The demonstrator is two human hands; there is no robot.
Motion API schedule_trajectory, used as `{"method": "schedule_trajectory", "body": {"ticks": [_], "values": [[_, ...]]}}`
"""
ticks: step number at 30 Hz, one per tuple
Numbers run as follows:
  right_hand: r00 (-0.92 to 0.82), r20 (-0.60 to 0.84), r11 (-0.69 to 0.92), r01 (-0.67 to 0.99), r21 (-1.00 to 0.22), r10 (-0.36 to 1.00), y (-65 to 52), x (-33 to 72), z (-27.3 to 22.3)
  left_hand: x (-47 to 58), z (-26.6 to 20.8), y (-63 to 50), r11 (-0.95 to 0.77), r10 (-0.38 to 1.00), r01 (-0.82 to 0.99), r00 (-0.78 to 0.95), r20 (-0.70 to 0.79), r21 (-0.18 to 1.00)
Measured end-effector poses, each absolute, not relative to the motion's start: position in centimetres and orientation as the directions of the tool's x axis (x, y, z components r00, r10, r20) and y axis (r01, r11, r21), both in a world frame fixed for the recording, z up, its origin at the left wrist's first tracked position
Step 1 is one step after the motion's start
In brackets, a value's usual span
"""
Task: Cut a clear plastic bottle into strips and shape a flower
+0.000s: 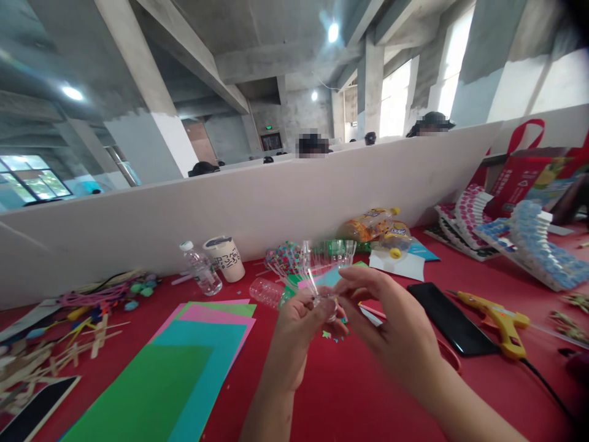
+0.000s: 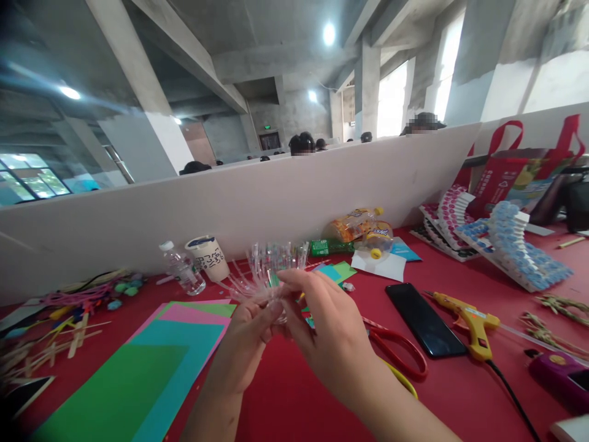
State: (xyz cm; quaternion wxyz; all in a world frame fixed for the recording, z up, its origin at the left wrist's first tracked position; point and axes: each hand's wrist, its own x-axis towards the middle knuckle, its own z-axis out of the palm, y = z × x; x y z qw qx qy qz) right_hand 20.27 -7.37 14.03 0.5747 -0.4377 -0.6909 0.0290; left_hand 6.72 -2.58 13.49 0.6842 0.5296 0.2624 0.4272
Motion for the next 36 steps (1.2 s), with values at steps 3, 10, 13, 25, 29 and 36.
{"method": "schedule_trajectory", "body": {"ticks": [3,10,13,25,29,36], "values": [[0.012,0.785,0.626,0.596,-0.504,0.620,-7.7,20.3,14.2,6.9,13.1,-2.7,0.067,0.844,-0.301,0.525,0.107,0.951],[0.160,0.823,0.586,0.629,-0.511,0.545,-8.5,21.9,15.8,7.0,13.0,-2.4,0.111,0.869,-0.259,0.494,0.033,0.959],[0.151,0.845,0.540,0.709,-0.454,0.513,-8.2,23.2,16.5,7.2,12.9,-2.5,0.106,0.849,-0.202,0.529,0.017,0.974],[-0.008,0.839,0.453,0.844,-0.286,0.544,-7.4,24.7,16.6,7.8,12.9,-2.8,0.116,0.817,-0.111,0.576,-0.031,0.987],[-0.016,0.844,0.460,0.844,-0.276,0.537,-7.4,24.5,16.7,7.7,13.0,-2.8,0.136,0.805,-0.112,0.591,-0.044,0.984],[-0.009,0.864,0.471,0.841,-0.266,0.504,-7.6,24.4,17.0,7.5,12.6,-2.7,0.175,0.787,-0.106,0.613,-0.074,0.979]]}}
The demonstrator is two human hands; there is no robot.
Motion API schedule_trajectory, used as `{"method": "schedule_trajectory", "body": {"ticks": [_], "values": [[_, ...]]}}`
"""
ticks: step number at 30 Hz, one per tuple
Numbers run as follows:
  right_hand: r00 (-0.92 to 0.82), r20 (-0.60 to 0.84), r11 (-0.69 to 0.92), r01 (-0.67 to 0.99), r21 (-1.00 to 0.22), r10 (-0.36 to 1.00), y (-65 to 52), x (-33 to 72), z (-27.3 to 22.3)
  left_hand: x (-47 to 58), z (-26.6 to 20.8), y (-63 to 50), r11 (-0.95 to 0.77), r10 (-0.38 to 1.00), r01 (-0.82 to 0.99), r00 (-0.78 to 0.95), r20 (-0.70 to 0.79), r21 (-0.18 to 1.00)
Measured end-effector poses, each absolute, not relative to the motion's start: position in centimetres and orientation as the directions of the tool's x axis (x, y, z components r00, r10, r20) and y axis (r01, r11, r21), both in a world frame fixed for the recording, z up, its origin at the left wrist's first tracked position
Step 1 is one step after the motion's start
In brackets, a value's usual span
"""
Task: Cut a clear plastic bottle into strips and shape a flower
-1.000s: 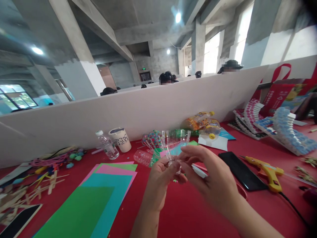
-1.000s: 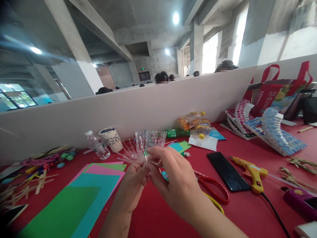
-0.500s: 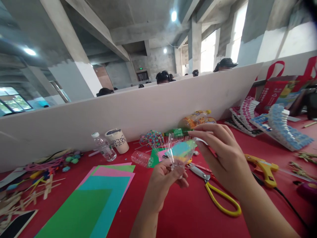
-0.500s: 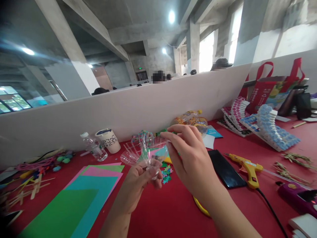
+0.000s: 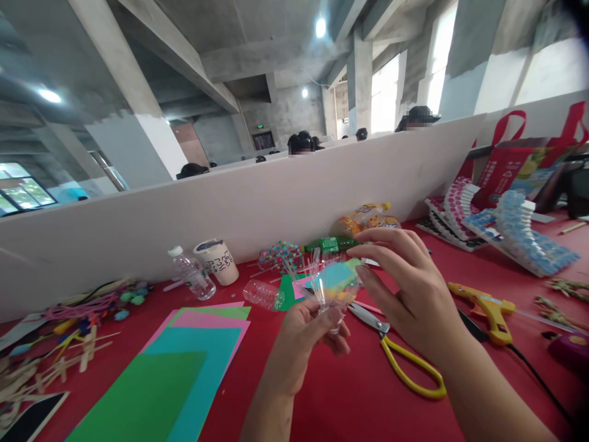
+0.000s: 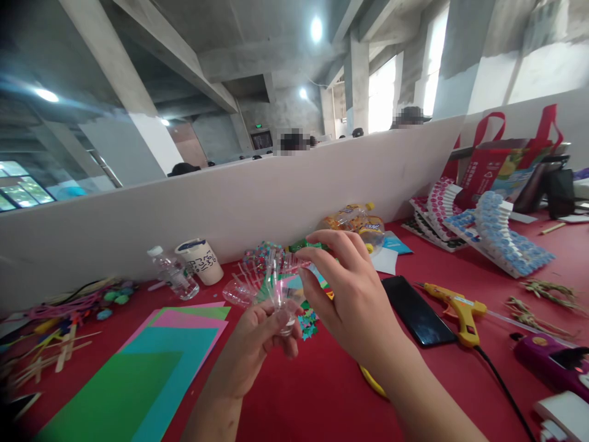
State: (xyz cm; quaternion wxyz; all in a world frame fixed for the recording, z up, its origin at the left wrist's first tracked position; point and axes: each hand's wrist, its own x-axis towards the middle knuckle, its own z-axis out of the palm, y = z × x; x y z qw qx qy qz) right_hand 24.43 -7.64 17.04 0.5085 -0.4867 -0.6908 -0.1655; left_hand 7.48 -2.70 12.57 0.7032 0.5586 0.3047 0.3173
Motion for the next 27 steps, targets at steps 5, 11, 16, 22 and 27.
{"method": "schedule_trajectory", "body": {"ticks": [5,11,16,22,27], "values": [[0.033,0.865,0.535,0.773,-0.340,0.501,-7.91,24.22,17.10,7.51,12.46,-2.69,0.210,0.787,-0.145,0.612,-0.079,0.967],[0.068,0.746,0.514,0.683,-0.519,0.663,-8.20,23.67,16.71,7.71,12.56,-2.88,0.267,0.784,-0.191,0.613,-0.097,0.945],[0.118,0.737,0.493,0.672,-0.553,0.666,-8.11,23.55,16.64,7.80,12.43,-2.83,0.293,0.765,-0.198,0.635,-0.105,0.935],[0.177,0.700,0.457,0.643,-0.615,0.692,-7.78,23.53,16.55,7.77,12.13,-2.80,0.307,0.757,-0.195,0.643,-0.115,0.932],[0.135,0.760,0.488,0.693,-0.531,0.636,-7.93,23.72,16.71,7.82,12.20,-2.69,0.300,0.768,-0.176,0.628,-0.128,0.937]]}}
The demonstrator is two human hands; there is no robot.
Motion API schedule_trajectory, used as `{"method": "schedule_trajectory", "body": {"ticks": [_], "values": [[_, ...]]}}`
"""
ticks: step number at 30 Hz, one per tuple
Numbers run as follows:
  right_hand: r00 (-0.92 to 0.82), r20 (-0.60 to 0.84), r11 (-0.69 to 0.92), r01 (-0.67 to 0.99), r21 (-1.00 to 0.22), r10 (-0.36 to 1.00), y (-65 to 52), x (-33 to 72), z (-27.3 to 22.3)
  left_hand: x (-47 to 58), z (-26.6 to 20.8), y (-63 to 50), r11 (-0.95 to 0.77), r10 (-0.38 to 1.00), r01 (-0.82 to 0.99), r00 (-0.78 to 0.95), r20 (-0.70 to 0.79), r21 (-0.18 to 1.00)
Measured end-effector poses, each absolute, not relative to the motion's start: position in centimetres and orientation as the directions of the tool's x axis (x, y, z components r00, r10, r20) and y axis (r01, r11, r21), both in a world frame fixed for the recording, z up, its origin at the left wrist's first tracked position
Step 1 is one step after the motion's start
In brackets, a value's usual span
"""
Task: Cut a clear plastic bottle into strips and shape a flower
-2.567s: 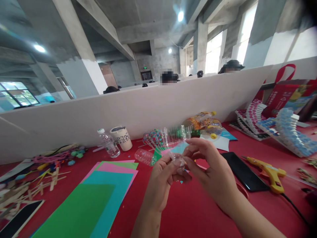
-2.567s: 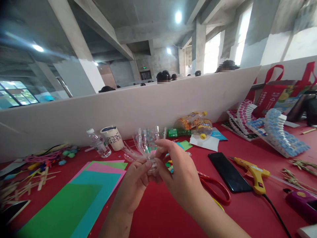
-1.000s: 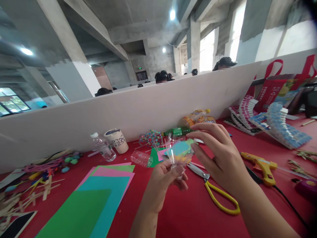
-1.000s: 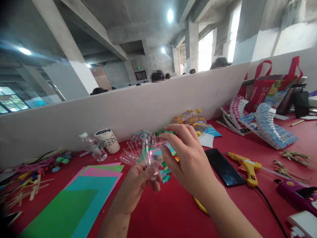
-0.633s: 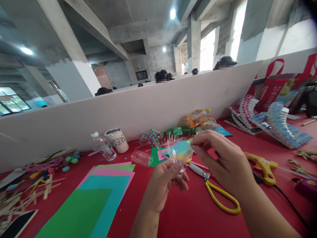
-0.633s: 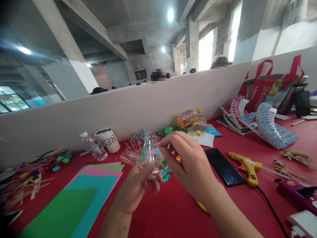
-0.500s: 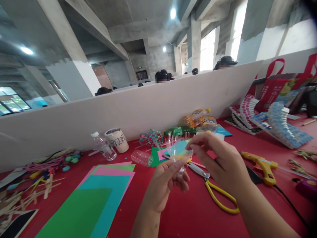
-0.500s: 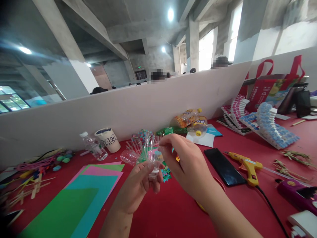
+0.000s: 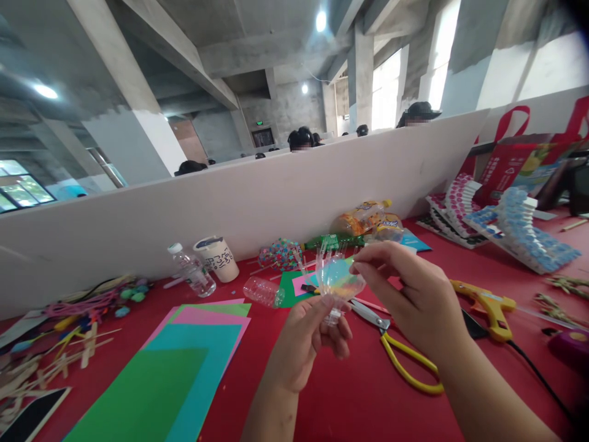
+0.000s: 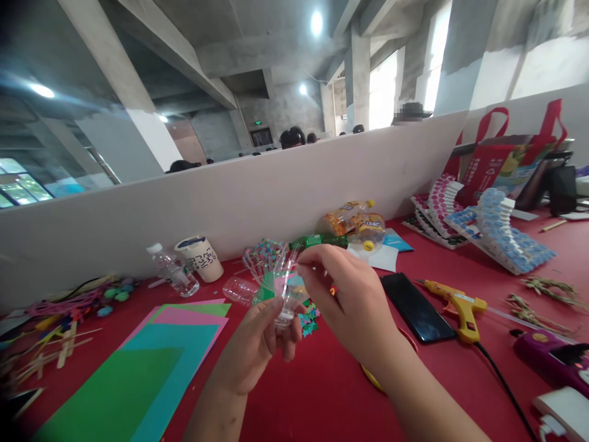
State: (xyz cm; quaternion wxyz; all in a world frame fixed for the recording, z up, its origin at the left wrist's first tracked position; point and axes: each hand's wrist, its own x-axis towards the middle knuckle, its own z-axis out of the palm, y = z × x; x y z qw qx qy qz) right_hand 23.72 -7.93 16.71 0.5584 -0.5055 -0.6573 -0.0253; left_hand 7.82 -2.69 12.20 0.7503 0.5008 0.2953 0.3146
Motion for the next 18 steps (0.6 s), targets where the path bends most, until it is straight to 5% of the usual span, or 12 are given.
{"method": "schedule_trajectory", "body": {"ticks": [18], "values": [[0.146,0.760,0.436,0.743,-0.507,0.633,-7.0,25.3,16.4,8.0,12.2,-2.8,0.300,0.760,-0.163,0.636,-0.133,0.940]]}}
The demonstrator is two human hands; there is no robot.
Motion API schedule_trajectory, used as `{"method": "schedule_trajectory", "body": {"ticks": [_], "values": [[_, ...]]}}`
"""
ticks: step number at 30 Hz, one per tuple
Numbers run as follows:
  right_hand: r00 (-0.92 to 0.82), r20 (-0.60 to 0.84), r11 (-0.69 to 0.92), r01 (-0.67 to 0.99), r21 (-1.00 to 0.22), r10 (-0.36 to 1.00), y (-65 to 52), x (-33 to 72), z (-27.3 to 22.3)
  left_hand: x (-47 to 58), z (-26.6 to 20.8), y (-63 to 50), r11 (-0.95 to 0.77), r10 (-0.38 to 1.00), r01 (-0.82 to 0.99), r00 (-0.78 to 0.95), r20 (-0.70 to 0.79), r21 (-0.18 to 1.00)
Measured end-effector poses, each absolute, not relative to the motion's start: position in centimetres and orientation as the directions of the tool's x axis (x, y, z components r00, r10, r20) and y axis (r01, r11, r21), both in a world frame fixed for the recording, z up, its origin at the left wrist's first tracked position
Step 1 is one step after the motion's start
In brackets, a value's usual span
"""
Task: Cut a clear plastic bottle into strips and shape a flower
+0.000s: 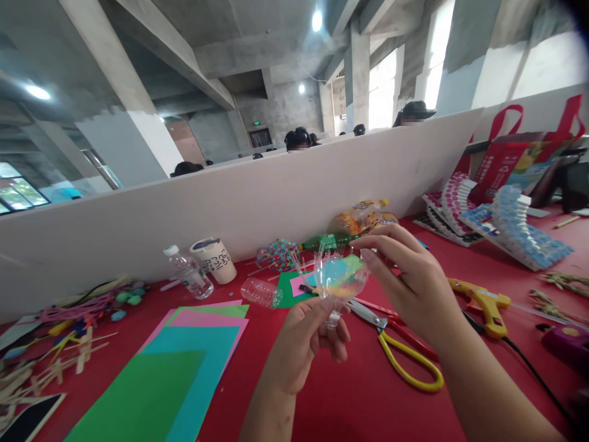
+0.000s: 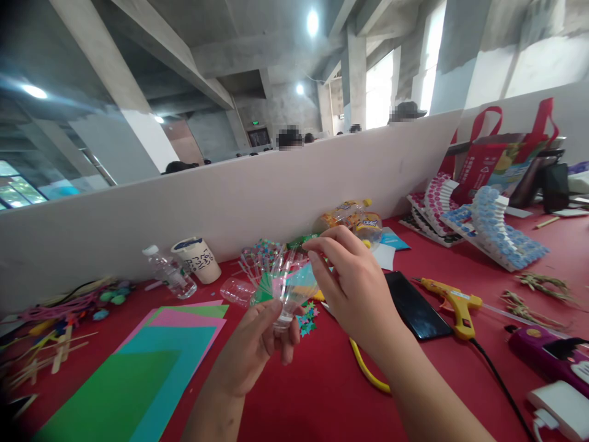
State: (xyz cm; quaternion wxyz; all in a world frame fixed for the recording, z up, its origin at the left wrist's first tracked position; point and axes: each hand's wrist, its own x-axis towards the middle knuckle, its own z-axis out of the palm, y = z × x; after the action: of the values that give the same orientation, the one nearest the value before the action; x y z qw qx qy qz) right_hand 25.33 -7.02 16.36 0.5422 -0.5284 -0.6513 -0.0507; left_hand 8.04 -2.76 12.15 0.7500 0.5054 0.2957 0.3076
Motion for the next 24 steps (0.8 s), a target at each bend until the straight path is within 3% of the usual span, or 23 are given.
{"method": "schedule_trajectory", "body": {"ticks": [10,24], "values": [[0.135,0.768,0.453,0.739,-0.499,0.626,-7.24,25.17,16.45,8.02,12.40,-2.70,0.278,0.790,-0.144,0.597,-0.141,0.950],[0.042,0.812,0.428,0.833,-0.351,0.583,-6.58,24.98,15.98,8.07,12.37,-2.63,0.211,0.839,-0.145,0.535,-0.102,0.967]]}}
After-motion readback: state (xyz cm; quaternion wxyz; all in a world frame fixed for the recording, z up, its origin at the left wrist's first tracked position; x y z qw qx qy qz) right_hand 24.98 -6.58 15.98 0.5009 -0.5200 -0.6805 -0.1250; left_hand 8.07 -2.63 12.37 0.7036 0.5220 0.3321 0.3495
